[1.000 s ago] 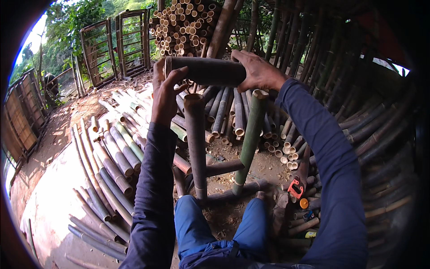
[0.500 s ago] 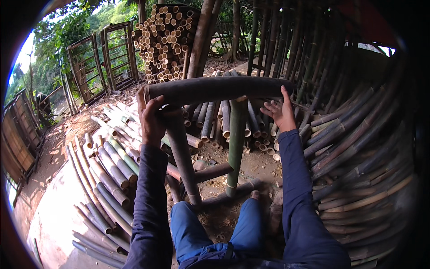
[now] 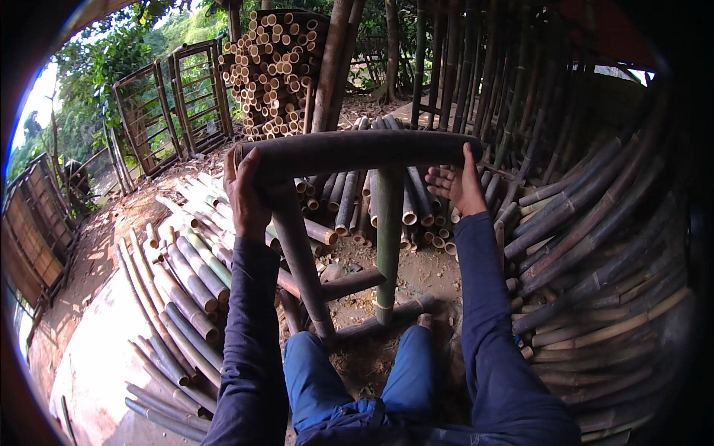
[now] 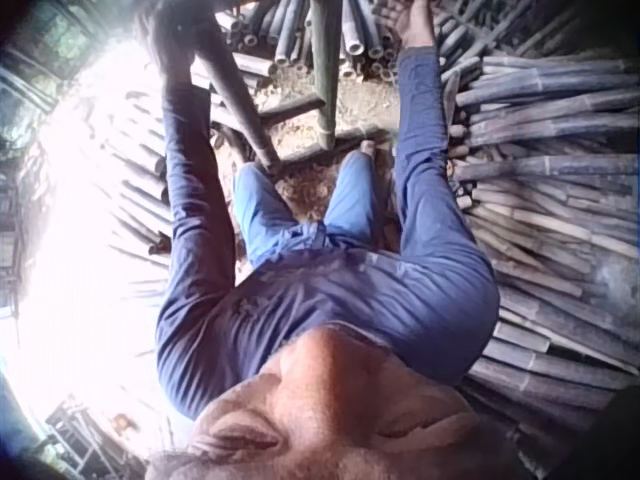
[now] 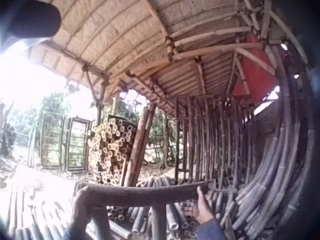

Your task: The person selects a bamboo pole from a large pile and places it on a wooden support. They use a knife to cut and shape the end of the bamboo pole, then use a chisel and a wooden mallet to further refine the cut.

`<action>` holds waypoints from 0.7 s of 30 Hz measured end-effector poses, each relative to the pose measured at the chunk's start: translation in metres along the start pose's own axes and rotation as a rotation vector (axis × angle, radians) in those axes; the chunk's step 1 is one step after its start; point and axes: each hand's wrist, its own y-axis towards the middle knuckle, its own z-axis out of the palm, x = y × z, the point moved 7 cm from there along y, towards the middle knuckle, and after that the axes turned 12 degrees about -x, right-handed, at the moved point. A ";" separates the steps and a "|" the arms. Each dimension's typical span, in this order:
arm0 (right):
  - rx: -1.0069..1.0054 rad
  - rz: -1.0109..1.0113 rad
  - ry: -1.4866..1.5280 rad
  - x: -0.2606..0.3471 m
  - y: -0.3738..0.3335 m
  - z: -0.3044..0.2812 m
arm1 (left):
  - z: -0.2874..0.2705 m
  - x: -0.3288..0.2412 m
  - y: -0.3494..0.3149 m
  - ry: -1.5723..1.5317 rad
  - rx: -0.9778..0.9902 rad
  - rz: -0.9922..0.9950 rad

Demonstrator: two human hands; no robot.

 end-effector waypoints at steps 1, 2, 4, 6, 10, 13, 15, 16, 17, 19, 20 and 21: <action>-0.138 -0.209 -0.155 0.023 -0.002 -0.012 | 0.001 0.001 0.002 -0.001 -0.019 0.006; -0.275 -0.418 -0.311 0.045 -0.007 -0.021 | 0.004 0.000 0.004 -0.005 -0.011 0.016; -0.289 -0.747 -0.469 0.084 -0.040 0.002 | 0.003 -0.003 0.003 0.012 -0.008 0.033; -0.019 -1.017 -0.571 0.128 -0.083 0.071 | -0.004 -0.001 0.003 0.013 -0.013 0.017; 0.314 -1.322 -0.996 0.192 -0.096 0.190 | 0.003 -0.003 -0.002 0.015 -0.010 0.019; 0.367 -1.169 -1.126 0.177 -0.067 0.230 | -0.004 -0.004 -0.001 0.028 -0.016 0.035; 0.252 -1.049 -1.424 0.109 0.006 0.240 | 0.000 -0.006 -0.002 0.018 -0.018 0.023; 0.315 -0.924 -1.367 0.086 0.045 0.222 | 0.012 -0.001 -0.007 -0.009 -0.019 -0.009; 0.333 -0.879 -1.358 0.079 0.047 0.225 | 0.016 -0.009 -0.006 0.009 -0.026 -0.010; 0.294 -0.815 -1.400 0.051 0.028 0.211 | 0.008 0.001 0.006 0.109 0.000 0.079; 0.306 -0.882 -1.344 0.053 0.008 0.213 | 0.003 0.005 0.009 0.124 -0.036 -0.017; 0.293 -0.951 -1.310 0.057 -0.009 0.210 | 0.004 0.009 0.014 0.158 0.025 -0.046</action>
